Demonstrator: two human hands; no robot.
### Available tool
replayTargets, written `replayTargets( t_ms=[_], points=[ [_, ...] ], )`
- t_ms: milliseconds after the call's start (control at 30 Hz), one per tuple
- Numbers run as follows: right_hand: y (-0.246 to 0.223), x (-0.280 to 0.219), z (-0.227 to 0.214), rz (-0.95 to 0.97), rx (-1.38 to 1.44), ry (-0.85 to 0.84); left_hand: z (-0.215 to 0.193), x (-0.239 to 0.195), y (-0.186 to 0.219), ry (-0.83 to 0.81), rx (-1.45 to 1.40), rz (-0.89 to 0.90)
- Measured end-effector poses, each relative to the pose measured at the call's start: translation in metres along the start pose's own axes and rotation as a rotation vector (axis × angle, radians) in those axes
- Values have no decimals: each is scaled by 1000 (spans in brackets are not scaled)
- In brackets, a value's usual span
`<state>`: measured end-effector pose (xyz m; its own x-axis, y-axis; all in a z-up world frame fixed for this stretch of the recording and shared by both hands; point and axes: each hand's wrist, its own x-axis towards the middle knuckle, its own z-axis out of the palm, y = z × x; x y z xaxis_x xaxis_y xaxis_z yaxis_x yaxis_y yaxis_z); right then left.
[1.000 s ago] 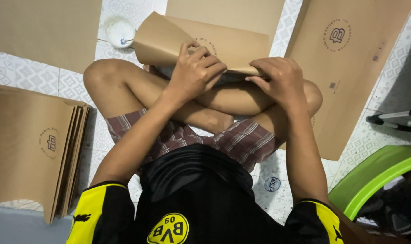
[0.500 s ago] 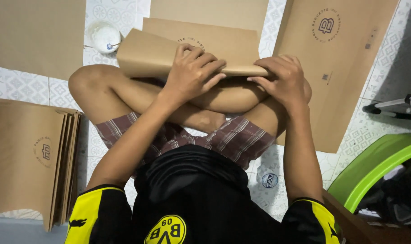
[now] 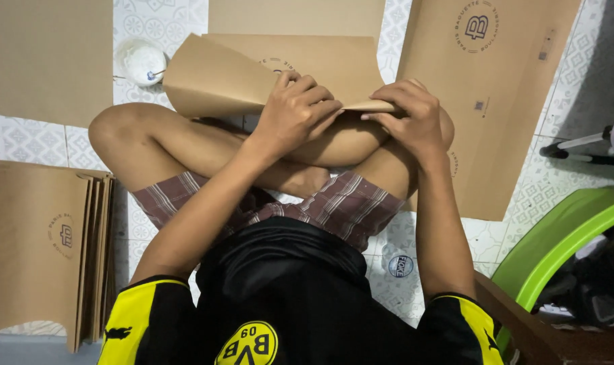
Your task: The person applies glue to the edge of a flat cardboard sheet using a small brush, then folds and presses the edges together to form a paper bag. They repeat this process with multiple sheets, folding the sides and bottom to create the bag structure.
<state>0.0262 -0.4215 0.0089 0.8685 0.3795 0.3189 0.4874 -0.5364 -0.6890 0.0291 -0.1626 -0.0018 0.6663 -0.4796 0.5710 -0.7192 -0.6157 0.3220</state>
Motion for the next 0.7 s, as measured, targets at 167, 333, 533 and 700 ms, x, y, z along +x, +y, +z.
replayTargets(
  t_ms=[167,333,533,700],
  points=[
    [-4,-2,1,-3,47,12,5,4,6,-16,-9,7],
    [-5,-8,-8,34,41,29,7,3,5,-16,-5,15],
    [12,-17,-7,68,29,43,14,5,5,4,-1,20],
    [4,-13,-6,80,35,52,11,13,11,-13,-3,30]
  ],
)
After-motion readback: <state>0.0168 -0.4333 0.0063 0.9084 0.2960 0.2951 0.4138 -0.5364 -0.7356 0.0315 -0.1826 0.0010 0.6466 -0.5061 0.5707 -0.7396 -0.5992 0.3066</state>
